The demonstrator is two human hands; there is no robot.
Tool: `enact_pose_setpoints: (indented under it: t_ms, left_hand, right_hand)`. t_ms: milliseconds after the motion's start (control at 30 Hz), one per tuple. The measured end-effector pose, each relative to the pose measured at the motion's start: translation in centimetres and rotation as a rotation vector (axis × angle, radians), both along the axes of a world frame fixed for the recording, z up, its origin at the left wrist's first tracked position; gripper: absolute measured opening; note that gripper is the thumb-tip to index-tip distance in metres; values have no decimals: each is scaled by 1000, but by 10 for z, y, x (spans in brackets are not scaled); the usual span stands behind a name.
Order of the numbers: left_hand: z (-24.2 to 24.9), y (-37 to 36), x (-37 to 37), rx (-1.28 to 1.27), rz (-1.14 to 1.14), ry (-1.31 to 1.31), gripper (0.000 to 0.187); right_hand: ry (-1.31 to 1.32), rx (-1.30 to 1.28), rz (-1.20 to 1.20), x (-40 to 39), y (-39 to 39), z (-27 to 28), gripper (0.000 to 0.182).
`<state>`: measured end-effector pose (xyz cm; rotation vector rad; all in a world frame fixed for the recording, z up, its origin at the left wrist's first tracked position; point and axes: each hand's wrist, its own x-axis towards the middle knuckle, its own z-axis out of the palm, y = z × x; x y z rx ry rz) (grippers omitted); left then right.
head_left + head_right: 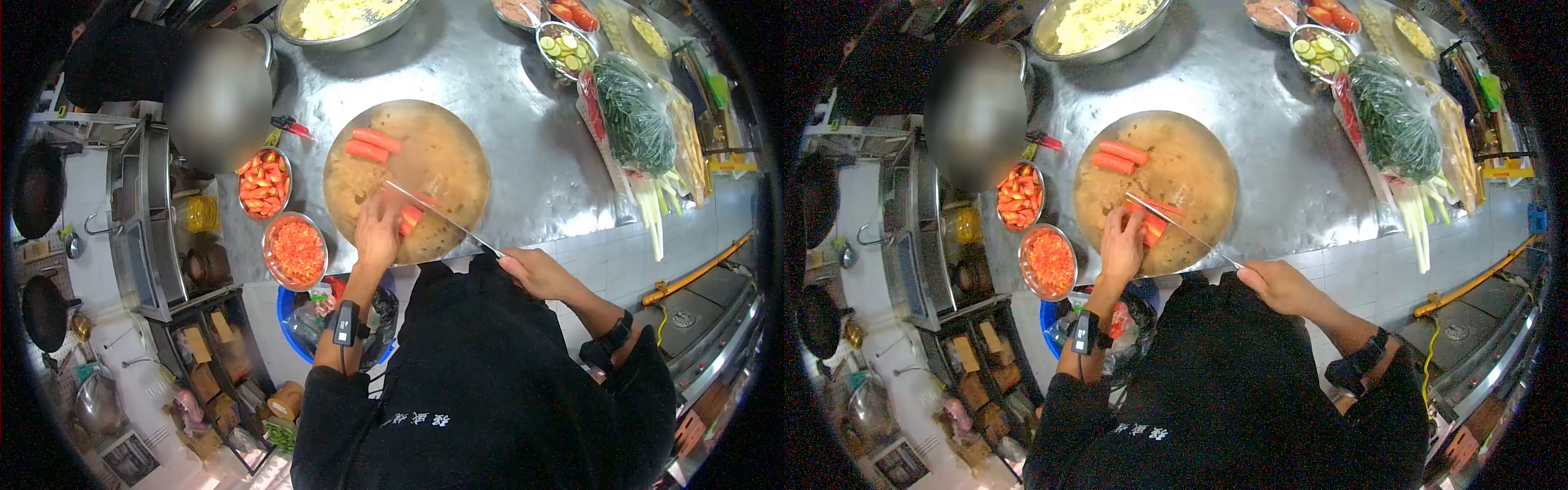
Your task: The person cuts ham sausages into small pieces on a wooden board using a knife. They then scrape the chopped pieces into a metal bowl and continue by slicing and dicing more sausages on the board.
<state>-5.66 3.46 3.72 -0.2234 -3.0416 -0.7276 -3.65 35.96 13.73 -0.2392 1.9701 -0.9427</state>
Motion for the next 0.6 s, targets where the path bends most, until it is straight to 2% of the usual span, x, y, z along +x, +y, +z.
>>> enact_pose_setpoints:
  t_ms: [100, 200, 267, 367, 500, 600]
  left_hand:
    - [2, 1, -1, 23, 9, -5, 37]
    - [2, -1, -2, 51, 7, 5, 37]
    - [-2, 0, 0, 36, -3, 28, 36]
    - [-1, 1, -1, 32, -6, 70, 34]
    - [-1, 1, -1, 60, -2, 51, 31]
    - [-3, 0, 0, 53, 1, 105, 31]
  right_hand:
    - [145, -111, -31, 2, -10, 16, 40]
    - [246, -122, 13, 0, -21, 6, 41]
    - [218, -107, 20, -9, -42, -23, 41]
    - [205, -86, 17, -16, -55, -27, 41]
    - [307, -119, 21, -1, -39, -33, 39]
    - [271, -128, -16, 12, -12, -28, 37]
